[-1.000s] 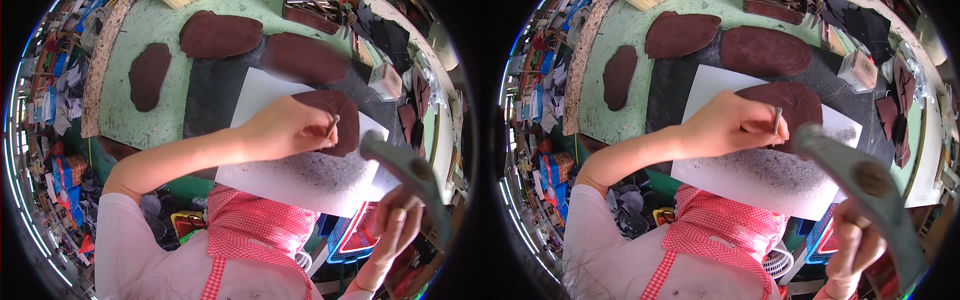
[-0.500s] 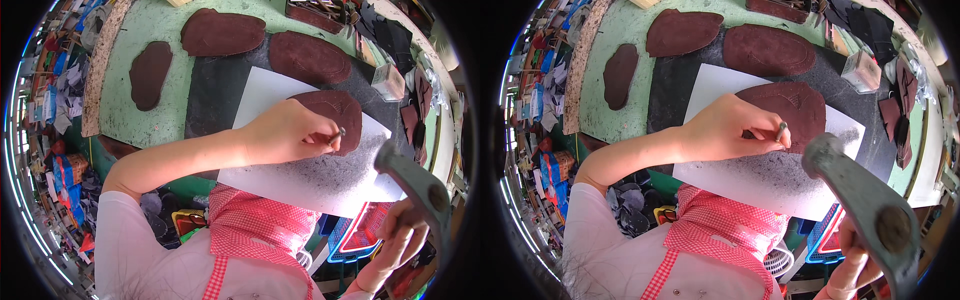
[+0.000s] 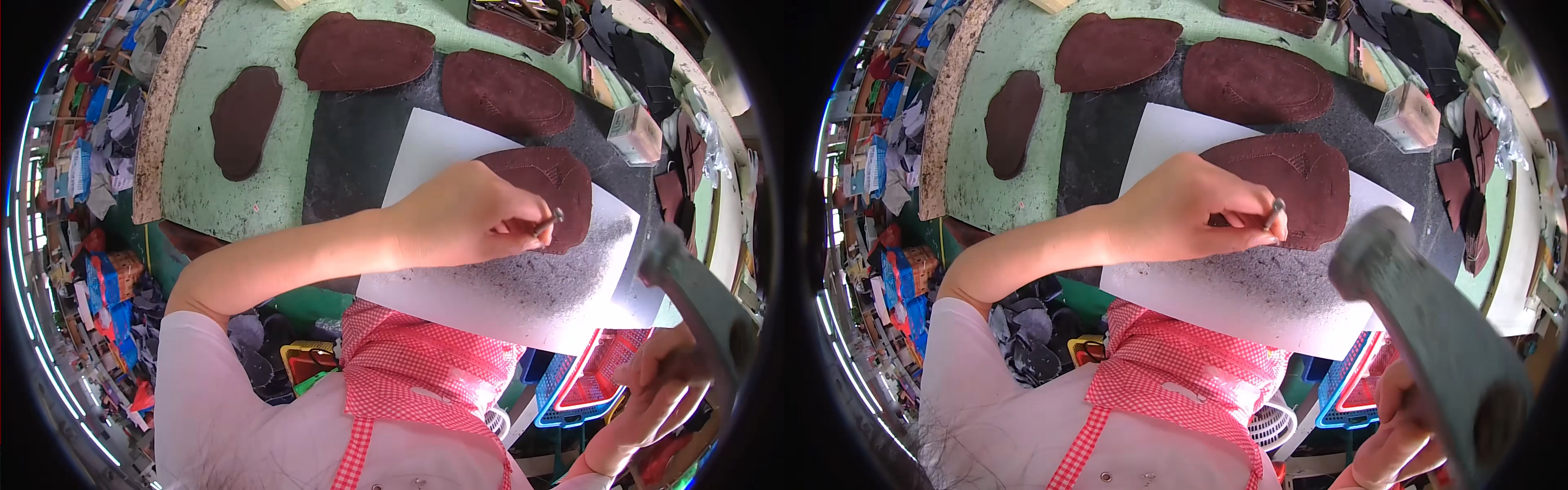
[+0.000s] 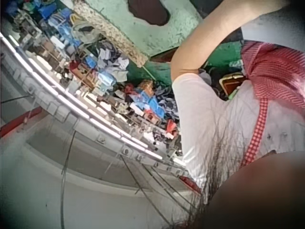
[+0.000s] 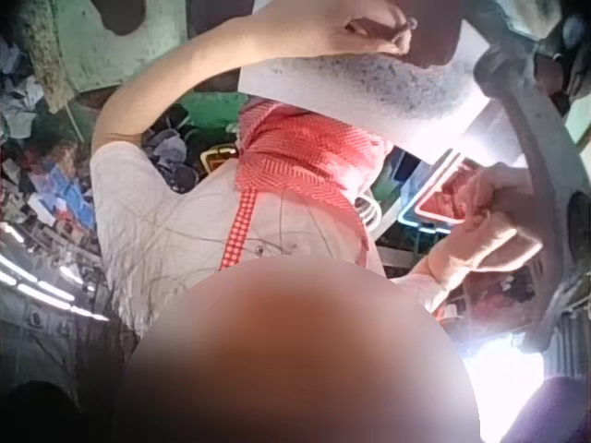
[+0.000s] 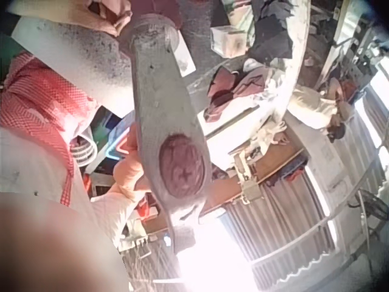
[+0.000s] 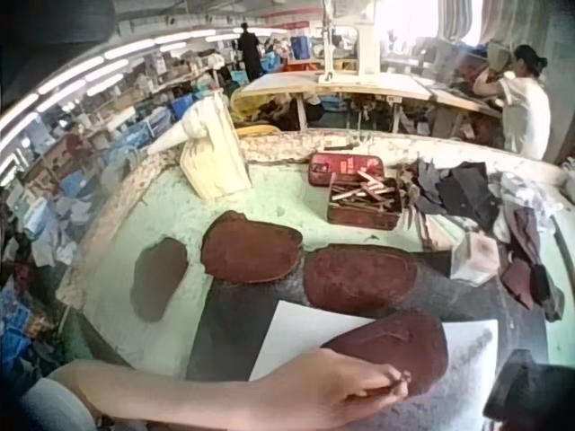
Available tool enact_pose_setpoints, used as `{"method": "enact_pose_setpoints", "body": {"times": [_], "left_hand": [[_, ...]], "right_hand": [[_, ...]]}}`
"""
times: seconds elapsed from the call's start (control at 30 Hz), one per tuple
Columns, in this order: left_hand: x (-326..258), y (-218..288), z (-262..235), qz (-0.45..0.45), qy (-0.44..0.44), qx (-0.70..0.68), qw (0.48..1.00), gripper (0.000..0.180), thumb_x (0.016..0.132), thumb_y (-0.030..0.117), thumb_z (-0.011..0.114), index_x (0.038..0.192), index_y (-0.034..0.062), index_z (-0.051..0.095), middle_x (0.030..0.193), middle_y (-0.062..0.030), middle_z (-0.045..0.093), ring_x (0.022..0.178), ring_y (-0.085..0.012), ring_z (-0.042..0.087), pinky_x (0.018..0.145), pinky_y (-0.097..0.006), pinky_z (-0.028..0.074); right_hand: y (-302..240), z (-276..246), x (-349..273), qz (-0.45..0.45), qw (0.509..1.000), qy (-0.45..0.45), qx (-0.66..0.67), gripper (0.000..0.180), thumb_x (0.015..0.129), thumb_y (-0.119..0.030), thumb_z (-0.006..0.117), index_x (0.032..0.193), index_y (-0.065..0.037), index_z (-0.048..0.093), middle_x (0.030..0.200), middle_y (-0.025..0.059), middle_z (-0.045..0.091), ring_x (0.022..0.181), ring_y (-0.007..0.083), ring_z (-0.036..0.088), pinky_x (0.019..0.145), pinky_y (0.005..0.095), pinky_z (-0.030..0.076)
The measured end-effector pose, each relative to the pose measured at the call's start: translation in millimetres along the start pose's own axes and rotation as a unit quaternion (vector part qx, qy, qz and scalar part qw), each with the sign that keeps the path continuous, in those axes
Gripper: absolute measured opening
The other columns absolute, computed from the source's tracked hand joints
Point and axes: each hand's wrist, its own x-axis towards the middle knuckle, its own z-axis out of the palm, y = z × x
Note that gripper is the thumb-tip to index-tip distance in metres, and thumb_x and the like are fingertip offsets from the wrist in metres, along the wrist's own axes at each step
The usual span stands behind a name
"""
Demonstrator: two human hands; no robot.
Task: Punching holes into shoe soles using a metal punch tool and a hammer.
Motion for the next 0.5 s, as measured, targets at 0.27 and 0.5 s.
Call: {"method": "enact_pose_setpoints", "body": {"times": [0.27,0.5], "left_hand": [[-15,-20,-2,-0.01,0.028,-0.071,0.997,0.013,0.086,0.012,0.066,0.096,0.0043,0.066,0.089,-0.0052,0.07,0.074,-0.0177,0.069,0.066,-0.027,0.054],[-17,0,-5,0.068,-0.012,0.19,0.979,0.013,0.084,0.011,0.067,0.096,0.0047,0.065,0.088,-0.0065,0.07,0.076,-0.0154,0.07,0.066,-0.026,0.053]], "right_hand": [[-35,89,109,-0.133,0.77,0.623,0.019,0.039,0.096,-0.035,0.057,0.101,0.004,0.052,0.069,0.0042,0.052,0.055,0.0071,0.049,0.049,0.0204,0.04],[-31,98,110,0.013,0.776,0.622,-0.101,0.025,0.097,-0.024,0.056,0.095,0.0,0.05,0.067,0.0019,0.049,0.058,0.0054,0.045,0.052,0.0197,0.035]]}}
